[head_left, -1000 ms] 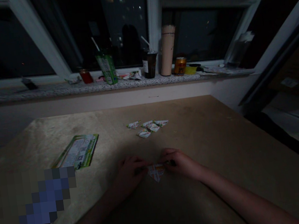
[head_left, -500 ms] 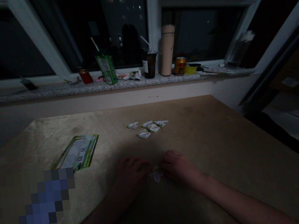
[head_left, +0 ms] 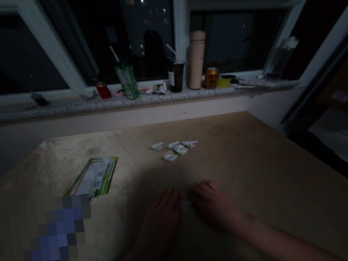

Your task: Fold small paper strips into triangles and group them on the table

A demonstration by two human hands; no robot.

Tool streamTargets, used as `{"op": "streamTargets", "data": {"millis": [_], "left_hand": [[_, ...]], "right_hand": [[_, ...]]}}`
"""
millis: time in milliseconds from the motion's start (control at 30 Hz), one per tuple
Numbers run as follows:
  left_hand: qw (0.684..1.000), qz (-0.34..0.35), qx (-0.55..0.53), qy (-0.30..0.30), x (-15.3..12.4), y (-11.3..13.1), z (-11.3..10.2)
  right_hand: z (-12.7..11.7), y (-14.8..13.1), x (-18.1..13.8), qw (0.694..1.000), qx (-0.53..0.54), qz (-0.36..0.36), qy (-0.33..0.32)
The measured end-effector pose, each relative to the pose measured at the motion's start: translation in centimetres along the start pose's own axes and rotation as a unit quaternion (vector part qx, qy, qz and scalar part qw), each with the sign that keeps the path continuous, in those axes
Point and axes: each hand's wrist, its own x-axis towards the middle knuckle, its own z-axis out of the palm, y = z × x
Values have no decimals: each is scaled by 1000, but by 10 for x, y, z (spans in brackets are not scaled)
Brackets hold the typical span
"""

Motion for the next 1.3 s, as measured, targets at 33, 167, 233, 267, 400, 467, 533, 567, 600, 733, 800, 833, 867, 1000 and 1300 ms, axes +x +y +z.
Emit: {"op": "streamTargets", "data": {"millis": [33,167,233,267,400,467,533,567,600,733,800,833,867,1000,1300], "left_hand": [[1000,-3,1,2,-1,2,0],[1000,11,-16,22,-13,17,-4],[999,25,-36,25,-21,27,-6],[998,20,-43,31,-25,31,-6],[997,-49,-38,53,-36,35,1],[995,-49,-25,89,-39,32,6],[992,-46,-13,117,-41,30,10],[991,-43,-10,126,-41,29,11],[990,-39,-9,132,-41,28,12],[988,-14,-22,153,-39,23,12],[987,-9,-32,154,-37,20,12],[988,-10,-39,150,-36,19,13],[989,-12,-43,144,-36,18,13],[990,-26,-30,134,-37,21,17],[993,-62,-41,88,-19,22,-10]], "right_hand": [[1,0,-1,1000,5,1,3],[3,0,-2,999,31,10,14],[3,1,-2,998,48,21,24],[3,1,-3,998,56,26,29],[4,2,-3,995,79,30,51],[4,3,-3,995,84,26,56],[4,3,-3,994,87,21,60],[4,3,-3,994,88,18,63],[4,3,-3,994,89,15,68],[4,1,-3,993,90,9,74],[6,0,-3,994,79,1,77],[7,0,-3,994,71,-3,79],[8,0,-4,995,62,-6,80],[8,2,-5,997,33,-23,67],[-2,8,-2,997,10,-51,50]]}}
